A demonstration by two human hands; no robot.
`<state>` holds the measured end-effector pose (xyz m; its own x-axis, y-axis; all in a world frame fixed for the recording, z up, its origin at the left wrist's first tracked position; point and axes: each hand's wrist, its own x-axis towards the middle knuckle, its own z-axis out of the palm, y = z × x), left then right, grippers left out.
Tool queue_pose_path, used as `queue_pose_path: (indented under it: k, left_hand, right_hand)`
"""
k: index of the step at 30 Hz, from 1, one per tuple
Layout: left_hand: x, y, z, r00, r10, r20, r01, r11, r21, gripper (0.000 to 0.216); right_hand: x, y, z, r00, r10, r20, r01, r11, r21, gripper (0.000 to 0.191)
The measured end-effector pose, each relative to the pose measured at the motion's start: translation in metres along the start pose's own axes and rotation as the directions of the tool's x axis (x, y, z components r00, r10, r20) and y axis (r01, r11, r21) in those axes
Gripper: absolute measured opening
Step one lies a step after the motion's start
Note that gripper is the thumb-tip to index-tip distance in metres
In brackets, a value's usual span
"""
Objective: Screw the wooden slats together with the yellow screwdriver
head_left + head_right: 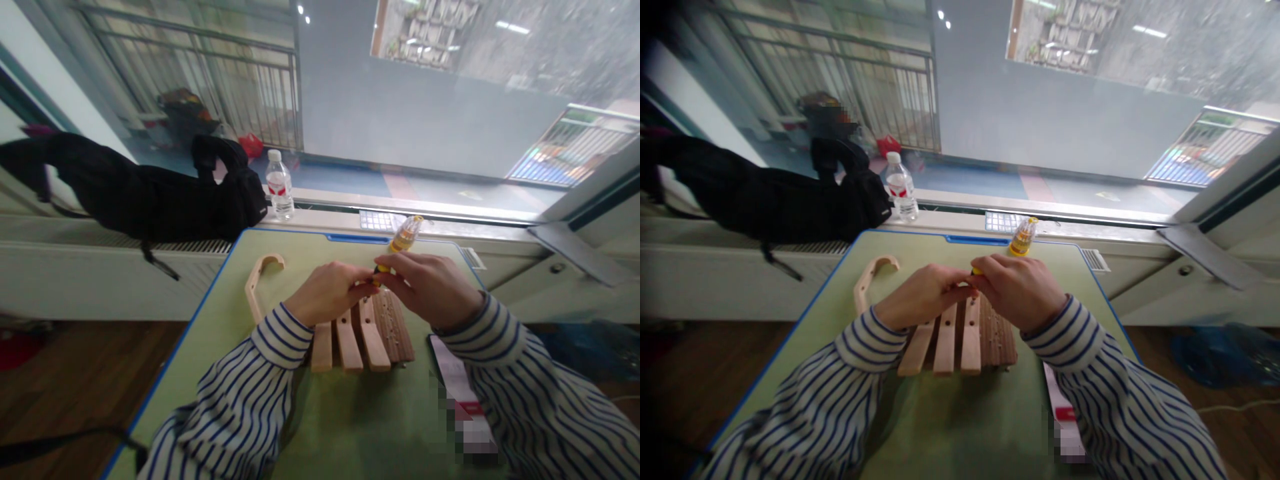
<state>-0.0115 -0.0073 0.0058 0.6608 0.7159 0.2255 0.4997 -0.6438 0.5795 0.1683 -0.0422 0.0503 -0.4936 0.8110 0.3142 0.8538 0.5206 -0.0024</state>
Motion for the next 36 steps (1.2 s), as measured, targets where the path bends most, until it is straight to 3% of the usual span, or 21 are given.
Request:
queue_pose_path:
  k: [14,25,36]
  left_hand:
    - [0.000,0.001,0.000,1.000,-0.014,-0.028,0.014,1.000,0.008,0.030]
    - [0.002,0.003,-0.001,0.999,-0.023,-0.031,0.023,1.000,0.009,0.037]
    - [0.002,0.001,0.001,1.000,-0.014,-0.024,0.014,0.999,0.032,0.031]
  right_hand:
    - [0.000,-0.003,0.000,0.999,0.045,-0.006,-0.045,0.999,0.013,0.032]
    - [0.001,0.001,-0.009,0.998,-0.026,0.065,0.023,0.999,0.044,0.039]
    - [0.002,0.000,-0.008,0.996,-0.024,0.082,0.027,0.999,-0.029,0.029]
